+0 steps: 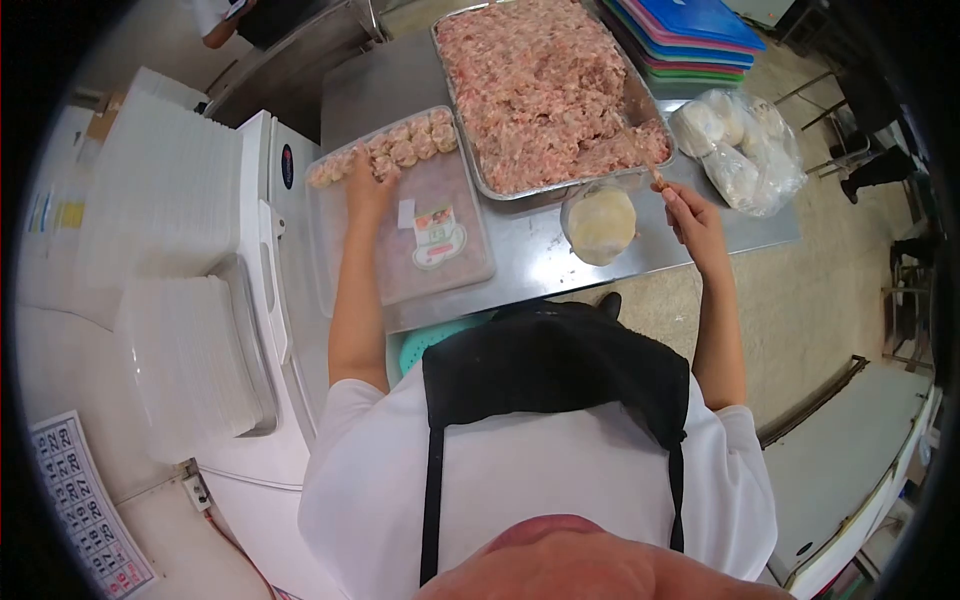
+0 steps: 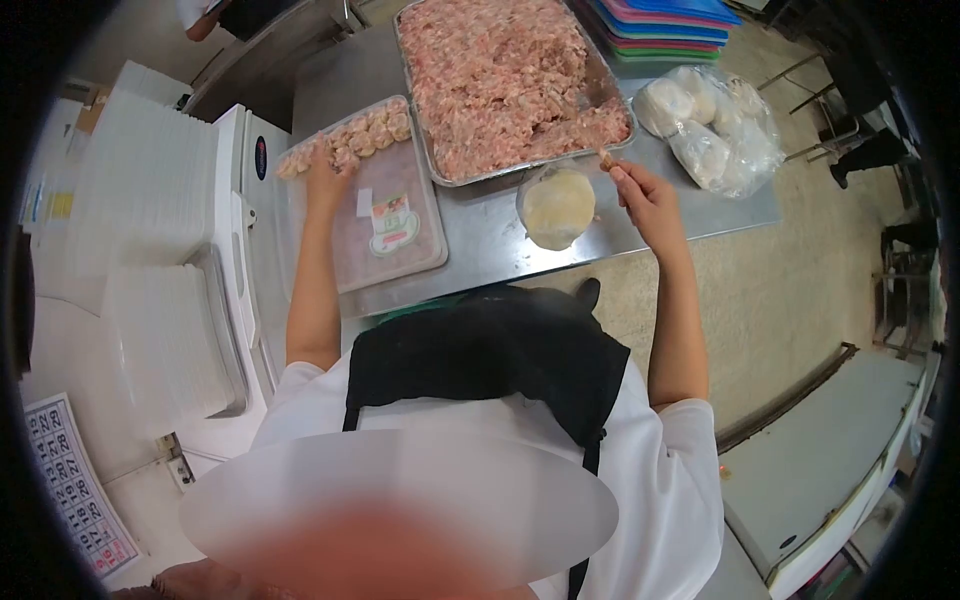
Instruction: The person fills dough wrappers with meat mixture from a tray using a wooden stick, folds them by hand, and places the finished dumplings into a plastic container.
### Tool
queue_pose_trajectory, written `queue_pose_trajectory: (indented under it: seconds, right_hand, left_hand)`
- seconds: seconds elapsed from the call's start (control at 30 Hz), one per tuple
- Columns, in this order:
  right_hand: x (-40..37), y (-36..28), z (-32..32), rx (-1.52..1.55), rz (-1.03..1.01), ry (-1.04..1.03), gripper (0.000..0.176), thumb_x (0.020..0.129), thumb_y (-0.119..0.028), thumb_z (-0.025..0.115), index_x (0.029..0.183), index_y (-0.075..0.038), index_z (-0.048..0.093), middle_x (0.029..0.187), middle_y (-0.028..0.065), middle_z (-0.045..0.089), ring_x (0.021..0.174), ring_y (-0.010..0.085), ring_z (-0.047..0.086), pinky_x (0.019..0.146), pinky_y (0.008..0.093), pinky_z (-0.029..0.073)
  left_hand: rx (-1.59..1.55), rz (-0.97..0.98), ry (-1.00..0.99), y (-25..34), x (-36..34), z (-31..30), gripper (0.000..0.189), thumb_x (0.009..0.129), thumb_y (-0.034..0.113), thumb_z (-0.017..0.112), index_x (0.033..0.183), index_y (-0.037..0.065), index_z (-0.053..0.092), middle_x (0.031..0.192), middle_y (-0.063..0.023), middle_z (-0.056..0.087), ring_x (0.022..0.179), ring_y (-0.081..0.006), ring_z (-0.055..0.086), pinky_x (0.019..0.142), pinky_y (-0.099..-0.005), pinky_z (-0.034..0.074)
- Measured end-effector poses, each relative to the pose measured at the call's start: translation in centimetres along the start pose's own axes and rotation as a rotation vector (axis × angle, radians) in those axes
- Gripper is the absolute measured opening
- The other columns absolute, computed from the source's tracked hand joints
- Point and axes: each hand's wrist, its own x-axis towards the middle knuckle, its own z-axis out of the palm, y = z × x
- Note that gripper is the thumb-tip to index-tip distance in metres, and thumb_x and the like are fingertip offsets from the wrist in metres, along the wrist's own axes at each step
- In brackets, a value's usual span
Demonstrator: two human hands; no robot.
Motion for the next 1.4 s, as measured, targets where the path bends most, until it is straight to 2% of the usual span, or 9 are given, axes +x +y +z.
queue_pose_trajectory:
  seconds: [0.27, 0.4, 0.57, 0.7, 0.8, 0.9, 1.0, 1.2, 1.4]
  right_hand:
    - [3.7, -0.3, 1.1, -0.326, -0.119, -0.141, 0.039, 0.096, -0.037, 0.049, 0.11, -0.004, 0.065, 0.081, 0.0083, 0.064, 0.076, 0.0198, 0.059, 0.071, 0.0329, 0.046]
    - [9.3, -2.0, 3.5, -0.909, -0.568, -0.214, 0.04, 0.095, -0.043, 0.046, 0.098, -0.008, 0.066, 0.09, 0.0167, 0.066, 0.087, 0.0353, 0.063, 0.074, 0.0467, 0.048]
    - [16.5, -4.1, 6.6, -1.08, -0.705, -0.26, 0.043, 0.092, -0.047, 0.047, 0.089, -0.01, 0.069, 0.085, 0.0154, 0.067, 0.08, 0.0351, 0.064, 0.071, 0.0483, 0.05]
    - [18.0, -2.8, 9.5, -1.106, -0.676, -0.462, 0.043, 0.092, -0.047, 0.047, 0.087, -0.012, 0.071, 0.088, 0.0152, 0.069, 0.085, 0.035, 0.066, 0.075, 0.0465, 0.052]
    - [16.1, -5.1, 8.7, -1.167, -0.72, -0.545, 0.034, 0.09, -0.035, 0.05, 0.084, -0.009, 0.071, 0.084, 0.0159, 0.069, 0.081, 0.0335, 0.068, 0.07, 0.0465, 0.053]
    - [16.2, -3.0, 8.7, -1.188, -1.024, -0.533, 0.024, 0.083, -0.021, 0.054, 0.079, -0.005, 0.071, 0.078, 0.0166, 0.069, 0.075, 0.0305, 0.069, 0.064, 0.0445, 0.054]
    - [13.9, -6.1, 7.1, -1.182, -1.044, -0.625, 0.018, 0.075, -0.014, 0.056, 0.074, -0.003, 0.071, 0.075, 0.0165, 0.069, 0.07, 0.0289, 0.07, 0.059, 0.0421, 0.054]
    - [15.6, -3.1, 7.7, -1.019, -1.23, -0.574, 0.017, 0.075, -0.014, 0.057, 0.074, -0.006, 0.071, 0.072, 0.015, 0.068, 0.069, 0.0291, 0.069, 0.058, 0.0411, 0.054]
    - [15.8, -2.3, 8.1, -0.945, -1.16, -0.593, 0.023, 0.083, -0.021, 0.054, 0.071, -0.005, 0.066, 0.068, 0.0155, 0.065, 0.067, 0.0312, 0.067, 0.059, 0.0418, 0.052]
  left_hand:
    - [0.02, 0.049, 0.029, -0.4, 2.6, 2.2, 0.086, 0.074, 0.009, 0.072, 0.146, 0.005, 0.025, 0.135, -0.0256, 0.045, 0.126, -0.0386, 0.043, 0.103, -0.0409, 0.037]
    - [0.174, 0.189, 0.073, -0.3, 0.7, 1.7, 0.079, 0.075, 0.01, 0.072, 0.143, 0.006, 0.033, 0.134, -0.0254, 0.046, 0.13, -0.04, 0.038, 0.108, -0.0438, 0.031]
    - [0.062, 0.313, 0.052, 10.8, -6.3, 0.6, 0.056, 0.08, 0.018, 0.069, 0.132, 0.007, 0.05, 0.129, -0.0221, 0.052, 0.127, -0.0392, 0.041, 0.108, -0.0434, 0.031]
    - [-0.394, 0.341, -0.319, 18.6, -11.9, 5.8, 0.033, 0.083, 0.017, 0.064, 0.113, 0.005, 0.062, 0.116, -0.0162, 0.058, 0.113, -0.0325, 0.053, 0.099, -0.0396, 0.041]
    - [-0.323, 0.444, -0.315, 19.2, -14.0, 12.4, 0.032, 0.078, 0.013, 0.069, 0.11, 0.007, 0.063, 0.11, -0.0143, 0.059, 0.106, -0.0308, 0.056, 0.09, -0.0387, 0.047]
    - [-0.244, 0.488, -0.31, 19.7, -14.5, 16.3, 0.04, 0.074, 0.013, 0.071, 0.113, 0.009, 0.062, 0.106, -0.0143, 0.055, 0.102, -0.0333, 0.054, 0.09, -0.0408, 0.045]
    - [-0.151, 0.411, -0.22, 22.4, -15.0, 16.0, 0.04, 0.075, 0.014, 0.071, 0.113, 0.009, 0.062, 0.105, -0.0145, 0.054, 0.099, -0.0338, 0.054, 0.09, -0.041, 0.044]
    - [-0.099, 0.26, -0.348, 21.1, -14.5, 17.9, 0.041, 0.071, 0.021, 0.073, 0.11, 0.008, 0.064, 0.105, -0.0168, 0.055, 0.103, -0.0348, 0.051, 0.091, -0.0415, 0.043]
    - [-0.023, 0.31, -0.215, 24.9, -14.1, 16.2, 0.031, 0.071, 0.025, 0.074, 0.097, 0.011, 0.067, 0.108, -0.0131, 0.054, 0.104, -0.0338, 0.05, 0.09, -0.0434, 0.04]
